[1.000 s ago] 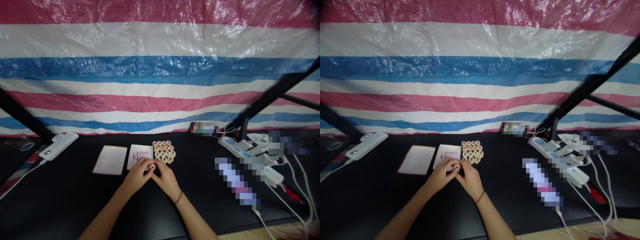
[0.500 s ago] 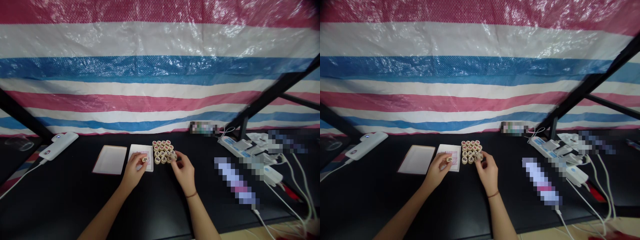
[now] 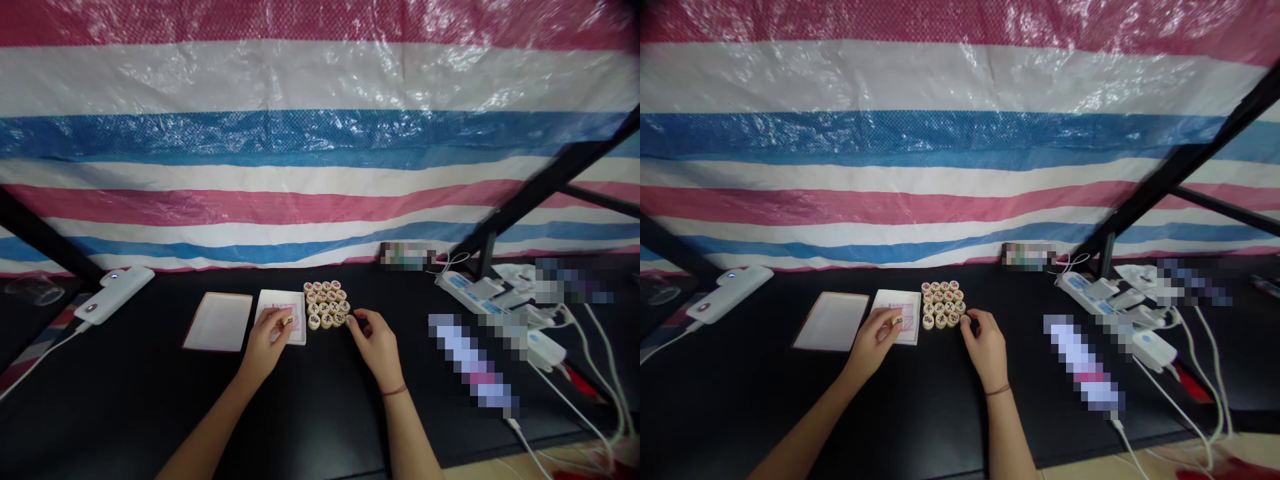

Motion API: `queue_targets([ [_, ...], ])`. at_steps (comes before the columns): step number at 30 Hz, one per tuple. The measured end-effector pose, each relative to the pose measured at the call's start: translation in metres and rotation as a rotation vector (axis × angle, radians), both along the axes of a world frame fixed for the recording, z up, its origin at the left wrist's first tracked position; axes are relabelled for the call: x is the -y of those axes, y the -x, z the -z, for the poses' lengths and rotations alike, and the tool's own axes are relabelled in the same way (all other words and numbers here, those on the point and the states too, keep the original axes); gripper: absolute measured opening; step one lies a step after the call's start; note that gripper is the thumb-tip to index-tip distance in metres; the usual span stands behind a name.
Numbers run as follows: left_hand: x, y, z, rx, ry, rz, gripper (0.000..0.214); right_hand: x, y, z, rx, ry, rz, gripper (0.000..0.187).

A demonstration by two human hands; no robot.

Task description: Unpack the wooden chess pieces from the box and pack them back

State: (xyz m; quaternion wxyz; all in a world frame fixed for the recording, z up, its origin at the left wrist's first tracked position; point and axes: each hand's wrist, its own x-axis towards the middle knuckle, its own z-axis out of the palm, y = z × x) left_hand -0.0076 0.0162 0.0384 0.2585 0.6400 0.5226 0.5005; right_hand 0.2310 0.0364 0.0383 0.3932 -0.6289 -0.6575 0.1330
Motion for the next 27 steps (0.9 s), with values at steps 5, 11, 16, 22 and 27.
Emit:
queue_targets([
  [5,0.007,-0.009,0.003,-0.211,-0.207,0.056,0.026,0.018,0.047,-0.024,-0.195,0.101,-0.310,0.026],
  [11,0.013,-0.014,0.005,-0.332,-0.285,0.108,0.039,0.029,0.077,-0.028,-0.278,0.105,-0.370,0.022],
  [16,0.008,0.000,-0.003,-0.561,-0.256,0.120,0.037,0.016,0.040,-0.022,-0.204,-0.044,-0.171,0.027],
  [22,0.002,0.016,-0.001,-0.763,-0.113,0.074,0.030,0.003,-0.008,0.005,0.099,0.008,-0.053,0.030],
  [27,0.003,0.015,0.000,-0.784,0.001,0.112,0.028,0.004,-0.009,0.016,0.133,0.008,-0.079,0.027],
])
